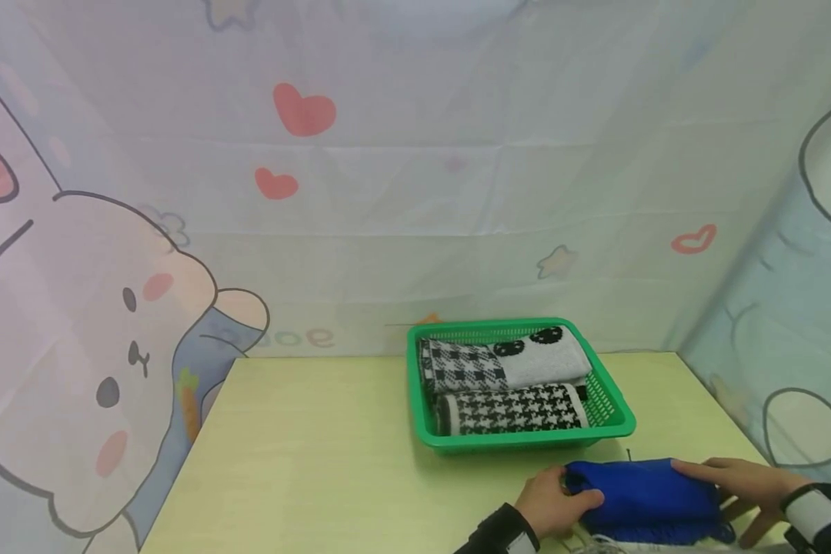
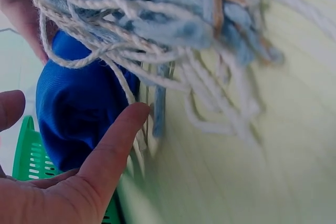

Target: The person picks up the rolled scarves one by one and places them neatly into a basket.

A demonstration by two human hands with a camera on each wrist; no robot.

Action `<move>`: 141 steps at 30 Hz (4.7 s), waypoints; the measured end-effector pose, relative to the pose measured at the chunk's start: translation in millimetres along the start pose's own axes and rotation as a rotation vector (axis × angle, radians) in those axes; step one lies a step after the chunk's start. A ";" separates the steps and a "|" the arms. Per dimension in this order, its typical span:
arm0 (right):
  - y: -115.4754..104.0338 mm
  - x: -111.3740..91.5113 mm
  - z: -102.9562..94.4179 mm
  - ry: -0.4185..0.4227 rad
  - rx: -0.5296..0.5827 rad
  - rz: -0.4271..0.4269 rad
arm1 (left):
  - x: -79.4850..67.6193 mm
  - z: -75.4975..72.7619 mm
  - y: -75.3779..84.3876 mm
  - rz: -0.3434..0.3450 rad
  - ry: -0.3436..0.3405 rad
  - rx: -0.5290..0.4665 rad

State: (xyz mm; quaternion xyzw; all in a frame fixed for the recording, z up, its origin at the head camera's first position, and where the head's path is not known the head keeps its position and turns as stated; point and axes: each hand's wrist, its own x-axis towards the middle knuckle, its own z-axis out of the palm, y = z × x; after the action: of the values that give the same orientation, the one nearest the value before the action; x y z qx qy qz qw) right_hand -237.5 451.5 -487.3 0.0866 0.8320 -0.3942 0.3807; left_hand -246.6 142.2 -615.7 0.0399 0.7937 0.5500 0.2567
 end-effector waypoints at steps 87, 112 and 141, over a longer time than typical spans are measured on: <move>-15.9 15.2 23.4 0.142 0.032 -0.212 | -53.7 7.3 50.9 0.090 0.231 -0.300; -15.9 21.4 19.2 0.085 0.048 -0.185 | 40.8 25.0 -20.9 0.085 0.108 -0.201; -28.7 -7.7 18.0 0.125 0.139 -0.265 | -33.7 -3.8 24.9 0.310 0.131 -0.237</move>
State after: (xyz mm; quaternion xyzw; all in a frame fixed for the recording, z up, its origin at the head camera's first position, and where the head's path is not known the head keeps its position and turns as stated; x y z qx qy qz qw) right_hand -234.8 420.3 -472.1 0.0267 0.8289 -0.4915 0.2657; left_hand -224.5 137.1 -580.2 0.0949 0.7228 0.6740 0.1197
